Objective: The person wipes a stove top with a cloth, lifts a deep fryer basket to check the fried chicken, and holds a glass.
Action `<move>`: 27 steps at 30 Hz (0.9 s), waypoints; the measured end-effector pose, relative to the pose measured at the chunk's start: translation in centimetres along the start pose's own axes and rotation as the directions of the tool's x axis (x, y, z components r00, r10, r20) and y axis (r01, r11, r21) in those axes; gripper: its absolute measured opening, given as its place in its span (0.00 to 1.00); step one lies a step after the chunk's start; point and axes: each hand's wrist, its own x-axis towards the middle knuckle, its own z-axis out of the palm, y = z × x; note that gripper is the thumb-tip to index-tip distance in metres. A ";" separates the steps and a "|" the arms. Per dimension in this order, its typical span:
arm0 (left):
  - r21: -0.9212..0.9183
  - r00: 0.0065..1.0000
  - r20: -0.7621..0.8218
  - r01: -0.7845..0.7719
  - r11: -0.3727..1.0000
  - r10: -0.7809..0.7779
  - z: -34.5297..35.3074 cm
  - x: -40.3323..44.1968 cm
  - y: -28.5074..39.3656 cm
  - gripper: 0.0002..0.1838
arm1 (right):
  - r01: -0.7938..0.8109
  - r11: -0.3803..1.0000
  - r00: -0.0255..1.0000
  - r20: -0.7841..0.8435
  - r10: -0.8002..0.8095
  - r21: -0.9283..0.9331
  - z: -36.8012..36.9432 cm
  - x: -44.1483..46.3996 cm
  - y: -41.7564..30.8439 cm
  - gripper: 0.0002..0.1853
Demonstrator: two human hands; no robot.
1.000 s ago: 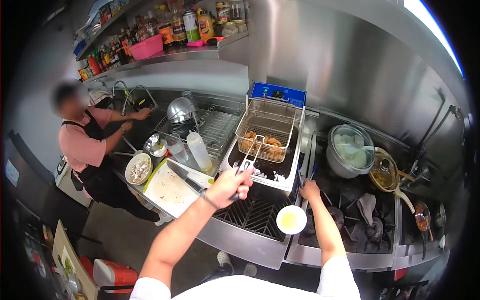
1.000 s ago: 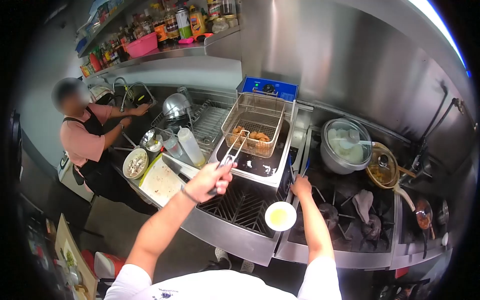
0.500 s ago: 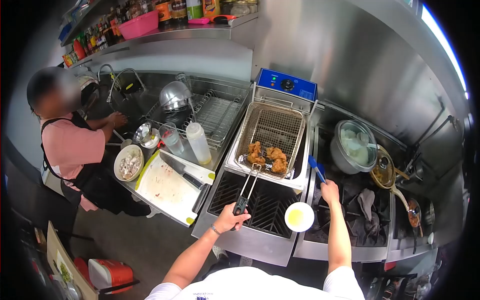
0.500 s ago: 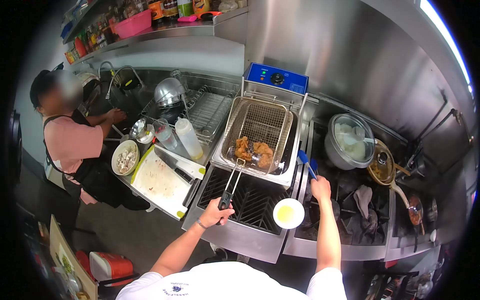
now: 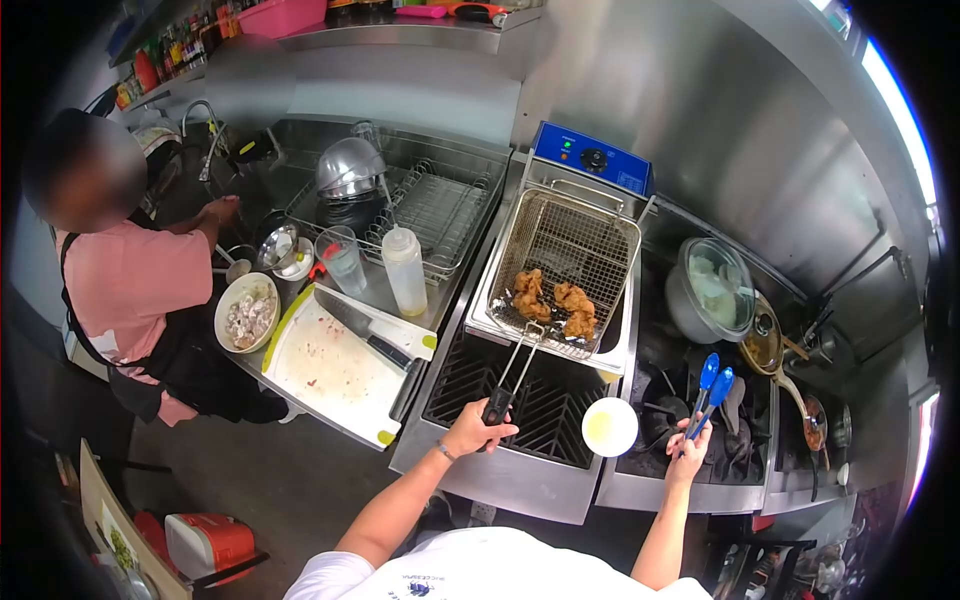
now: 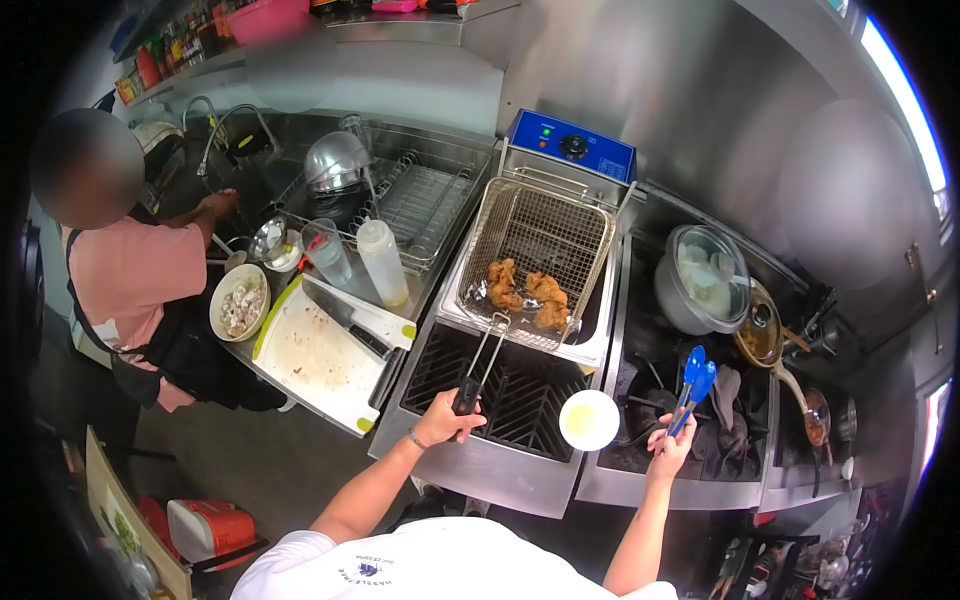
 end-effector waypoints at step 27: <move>-0.007 0.999 -0.020 -0.037 0.999 0.037 -0.1 0.1 -0.7 0.11 | -0.212 0.395 0.960 -0.265 -0.086 -0.894 -0.3 -11.9 2.6 0.34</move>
